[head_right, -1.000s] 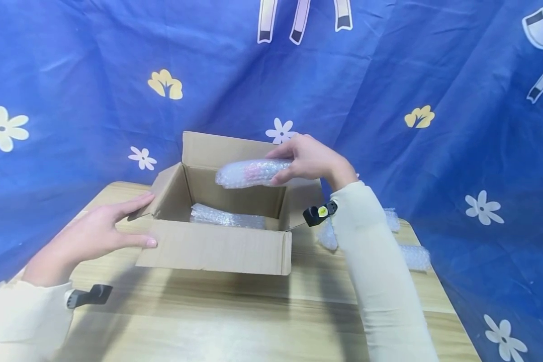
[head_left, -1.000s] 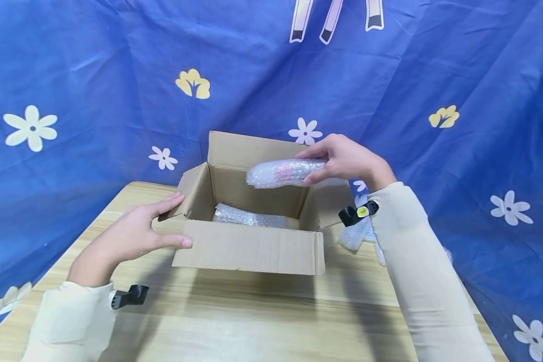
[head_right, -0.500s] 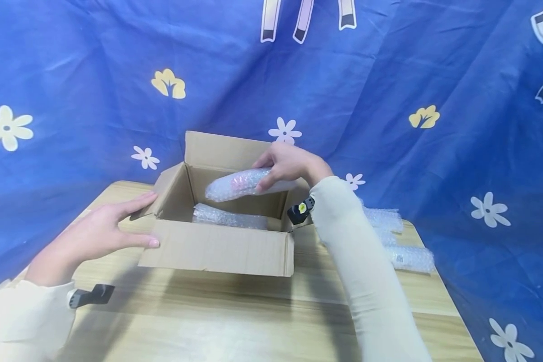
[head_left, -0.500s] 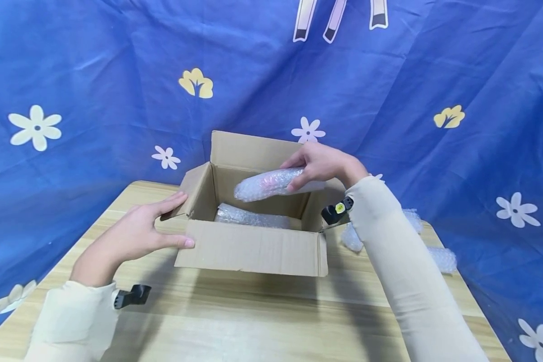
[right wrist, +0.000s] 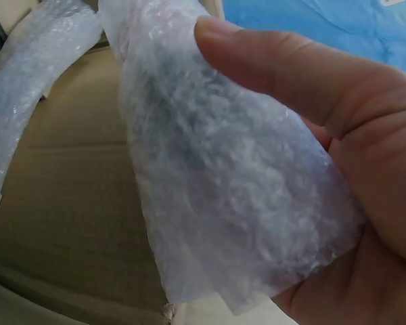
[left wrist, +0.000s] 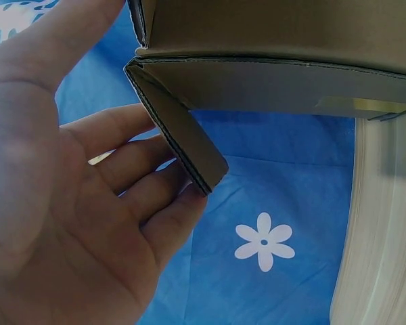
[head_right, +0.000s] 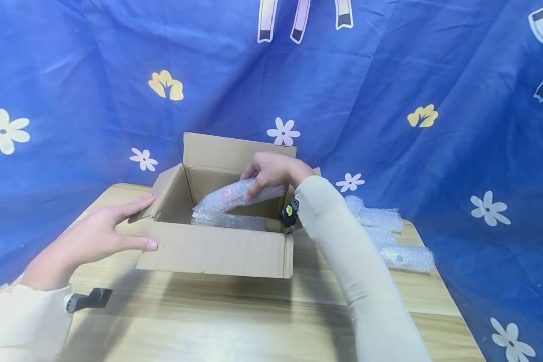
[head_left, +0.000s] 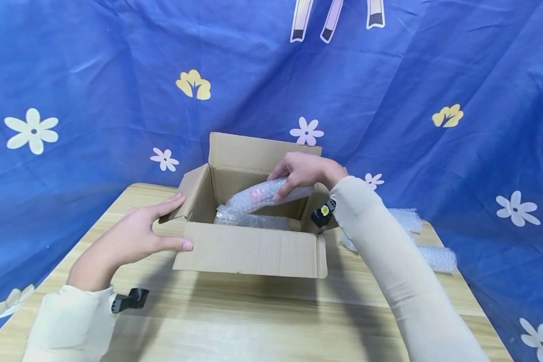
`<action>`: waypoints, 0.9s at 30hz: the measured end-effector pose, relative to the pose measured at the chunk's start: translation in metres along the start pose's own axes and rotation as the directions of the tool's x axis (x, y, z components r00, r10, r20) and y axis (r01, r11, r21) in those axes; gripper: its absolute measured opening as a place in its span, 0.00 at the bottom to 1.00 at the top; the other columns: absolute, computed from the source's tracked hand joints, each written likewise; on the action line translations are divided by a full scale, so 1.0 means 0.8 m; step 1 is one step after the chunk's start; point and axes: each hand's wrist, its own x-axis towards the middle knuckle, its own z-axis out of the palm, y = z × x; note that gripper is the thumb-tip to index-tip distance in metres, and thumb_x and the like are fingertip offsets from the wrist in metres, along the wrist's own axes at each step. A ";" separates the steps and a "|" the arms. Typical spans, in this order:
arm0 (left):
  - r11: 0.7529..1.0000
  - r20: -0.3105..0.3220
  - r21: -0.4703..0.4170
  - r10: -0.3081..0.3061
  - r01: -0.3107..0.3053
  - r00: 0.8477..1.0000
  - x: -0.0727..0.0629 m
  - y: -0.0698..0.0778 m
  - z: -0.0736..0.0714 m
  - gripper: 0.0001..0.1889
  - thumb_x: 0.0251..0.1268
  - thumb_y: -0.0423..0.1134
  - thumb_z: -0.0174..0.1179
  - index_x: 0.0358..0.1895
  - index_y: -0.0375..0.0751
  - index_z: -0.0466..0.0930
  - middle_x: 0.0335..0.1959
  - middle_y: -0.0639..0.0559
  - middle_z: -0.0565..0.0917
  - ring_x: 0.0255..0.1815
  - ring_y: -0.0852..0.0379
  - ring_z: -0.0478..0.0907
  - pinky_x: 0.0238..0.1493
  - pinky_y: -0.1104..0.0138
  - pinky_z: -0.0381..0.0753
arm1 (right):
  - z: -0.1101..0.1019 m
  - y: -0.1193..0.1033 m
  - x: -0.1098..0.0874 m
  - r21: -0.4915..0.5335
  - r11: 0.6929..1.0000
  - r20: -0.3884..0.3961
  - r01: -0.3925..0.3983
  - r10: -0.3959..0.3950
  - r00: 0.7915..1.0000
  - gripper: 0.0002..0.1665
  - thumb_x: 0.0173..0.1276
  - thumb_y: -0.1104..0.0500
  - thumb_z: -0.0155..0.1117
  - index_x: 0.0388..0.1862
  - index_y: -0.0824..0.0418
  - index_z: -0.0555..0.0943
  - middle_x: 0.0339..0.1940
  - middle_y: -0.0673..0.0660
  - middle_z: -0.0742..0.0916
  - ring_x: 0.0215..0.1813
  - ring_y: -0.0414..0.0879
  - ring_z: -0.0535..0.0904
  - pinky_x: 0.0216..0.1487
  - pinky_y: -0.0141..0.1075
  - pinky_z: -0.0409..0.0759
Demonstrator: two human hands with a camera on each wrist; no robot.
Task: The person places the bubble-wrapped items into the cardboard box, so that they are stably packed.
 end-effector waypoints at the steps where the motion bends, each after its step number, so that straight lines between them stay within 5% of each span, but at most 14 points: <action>1: 1.000 0.001 -0.002 -0.001 0.001 1.000 0.000 0.000 0.000 0.57 0.48 0.64 0.74 0.79 0.41 0.57 0.77 0.37 0.59 0.73 0.31 0.58 0.66 0.36 0.61 | 0.001 0.000 0.002 0.002 1.000 0.013 0.003 -0.003 1.000 0.25 0.57 0.58 0.79 0.54 0.63 0.86 0.44 0.51 0.89 0.43 0.42 0.81 0.47 0.35 0.80; 16: 1.000 -0.001 -0.001 -0.003 0.003 1.000 -0.001 -0.002 -0.001 0.57 0.47 0.64 0.75 0.78 0.40 0.58 0.76 0.38 0.60 0.73 0.32 0.59 0.66 0.37 0.62 | 0.020 0.000 0.039 0.022 0.998 0.147 0.056 -0.058 0.987 0.25 0.60 0.56 0.78 0.55 0.64 0.85 0.45 0.51 0.89 0.46 0.41 0.82 0.53 0.33 0.79; 27: 1.000 -0.001 -0.023 -0.009 0.009 1.000 0.000 0.000 0.001 0.57 0.47 0.64 0.75 0.78 0.41 0.58 0.76 0.39 0.60 0.74 0.34 0.58 0.66 0.38 0.62 | 0.039 0.000 0.054 0.028 0.999 0.250 -0.020 0.012 0.968 0.24 0.61 0.52 0.77 0.54 0.61 0.86 0.44 0.49 0.89 0.47 0.42 0.82 0.52 0.33 0.80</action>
